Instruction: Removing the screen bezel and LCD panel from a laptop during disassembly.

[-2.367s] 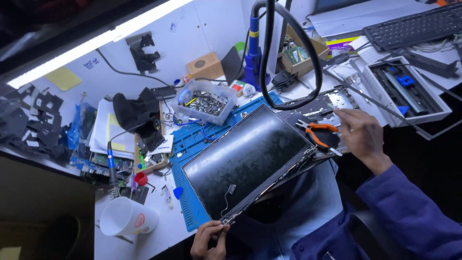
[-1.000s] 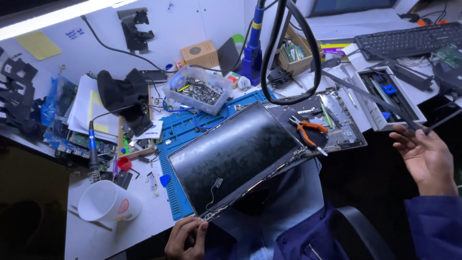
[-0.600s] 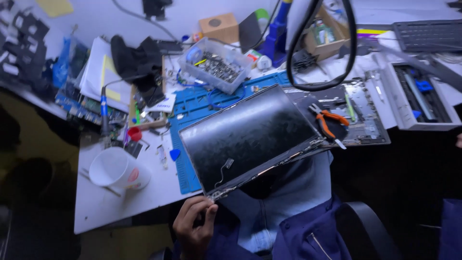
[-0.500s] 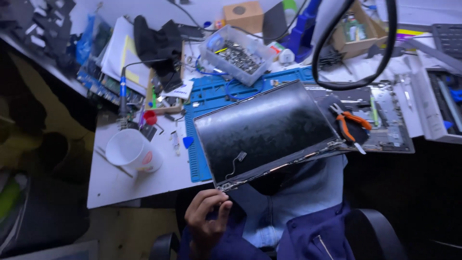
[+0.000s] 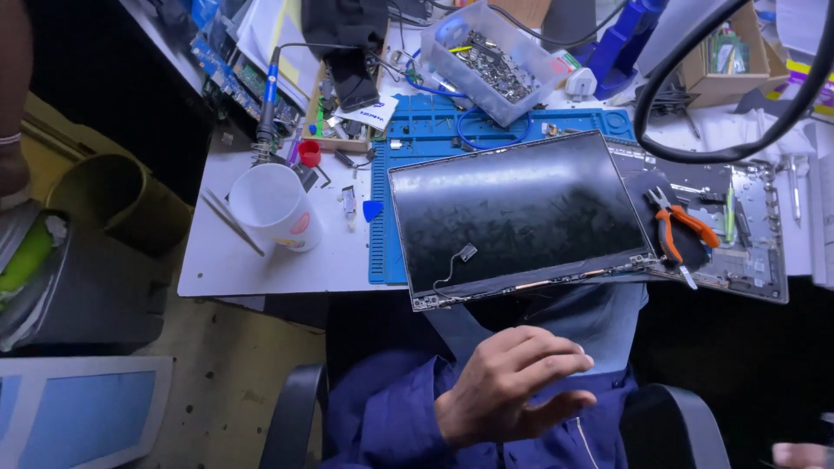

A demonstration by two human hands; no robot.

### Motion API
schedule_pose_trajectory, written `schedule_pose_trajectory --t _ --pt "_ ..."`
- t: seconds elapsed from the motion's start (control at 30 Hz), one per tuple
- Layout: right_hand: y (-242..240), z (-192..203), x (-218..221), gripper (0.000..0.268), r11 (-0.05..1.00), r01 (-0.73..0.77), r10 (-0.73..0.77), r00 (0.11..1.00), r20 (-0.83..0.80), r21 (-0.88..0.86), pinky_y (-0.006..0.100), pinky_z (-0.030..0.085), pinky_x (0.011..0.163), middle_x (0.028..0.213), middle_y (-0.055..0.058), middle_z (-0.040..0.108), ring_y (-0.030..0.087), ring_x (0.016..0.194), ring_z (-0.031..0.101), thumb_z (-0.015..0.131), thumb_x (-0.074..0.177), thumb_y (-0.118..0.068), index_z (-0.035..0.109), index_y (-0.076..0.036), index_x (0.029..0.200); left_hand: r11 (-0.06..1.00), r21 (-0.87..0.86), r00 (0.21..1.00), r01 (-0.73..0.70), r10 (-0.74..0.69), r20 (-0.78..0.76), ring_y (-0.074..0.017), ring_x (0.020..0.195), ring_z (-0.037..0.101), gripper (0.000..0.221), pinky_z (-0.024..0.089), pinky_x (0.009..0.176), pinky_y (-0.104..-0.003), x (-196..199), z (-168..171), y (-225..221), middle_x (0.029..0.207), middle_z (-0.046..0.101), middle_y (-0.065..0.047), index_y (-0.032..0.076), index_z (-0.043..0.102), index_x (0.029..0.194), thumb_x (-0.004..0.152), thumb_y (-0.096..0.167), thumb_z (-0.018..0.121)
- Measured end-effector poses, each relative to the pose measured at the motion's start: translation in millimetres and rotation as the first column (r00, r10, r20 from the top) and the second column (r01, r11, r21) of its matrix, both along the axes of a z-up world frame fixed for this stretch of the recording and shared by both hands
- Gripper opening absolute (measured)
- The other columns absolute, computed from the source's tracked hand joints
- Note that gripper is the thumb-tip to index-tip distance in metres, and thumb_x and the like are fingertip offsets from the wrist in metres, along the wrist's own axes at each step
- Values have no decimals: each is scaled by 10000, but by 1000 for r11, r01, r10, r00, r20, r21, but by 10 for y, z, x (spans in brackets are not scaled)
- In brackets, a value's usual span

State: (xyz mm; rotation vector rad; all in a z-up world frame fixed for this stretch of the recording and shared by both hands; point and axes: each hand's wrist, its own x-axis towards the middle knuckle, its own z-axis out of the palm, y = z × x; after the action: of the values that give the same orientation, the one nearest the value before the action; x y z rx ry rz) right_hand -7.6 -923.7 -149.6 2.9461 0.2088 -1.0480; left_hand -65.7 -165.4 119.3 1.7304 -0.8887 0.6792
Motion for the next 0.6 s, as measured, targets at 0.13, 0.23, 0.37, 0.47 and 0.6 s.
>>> schedule_pose_trajectory --t 0.13,0.23,0.37,0.47,0.6 --pt "1998 454 -120 737 944 -164 113 976 -188 -287 91 551 1019 1159 -311 733 -157 1062 762 584 682 -1083 439 -734 1314 956 -132 923 260 -287 -258 -335 1110 706 398 591 1006 -417 -134 -171 18 1266 670 -185 34 555 1340 1065 319 594" --pt "4460 1917 -691 544 956 -291 285 905 315 -29 193 573 824 1024 -171 773 -23 900 774 665 711 -833 608 -479 1120 915 -158 847 370 -403 -346 -342 1268 682 510 554 1144 -407 -224 -226 22 1406 628 -179 84 463 1477 1076 388 541" --pt "4878 2157 -881 406 796 -591 313 583 750 127 357 569 684 821 5 735 181 737 733 518 953 -535 716 -182 916 943 -168 870 289 -331 -365 -337 1232 684 461 551 1100 -400 -266 -336 -108 1362 639 -194 -30 496 1418 1057 241 588" --pt "5250 2274 -773 208 811 -583 336 528 780 46 352 455 519 637 -23 615 186 507 594 628 940 -336 626 -211 774 972 -165 882 167 -222 -416 -308 1050 733 230 590 945 -380 -181 -503 -117 1199 703 -144 5 587 1263 1056 102 607" --pt "5219 2207 -728 401 812 -574 347 616 707 101 350 537 575 804 6 731 184 613 693 711 880 -537 709 -162 1022 983 -171 845 71 -150 -514 -262 969 752 129 598 889 -337 -110 -553 -51 1087 734 -107 36 626 1159 1030 44 614"
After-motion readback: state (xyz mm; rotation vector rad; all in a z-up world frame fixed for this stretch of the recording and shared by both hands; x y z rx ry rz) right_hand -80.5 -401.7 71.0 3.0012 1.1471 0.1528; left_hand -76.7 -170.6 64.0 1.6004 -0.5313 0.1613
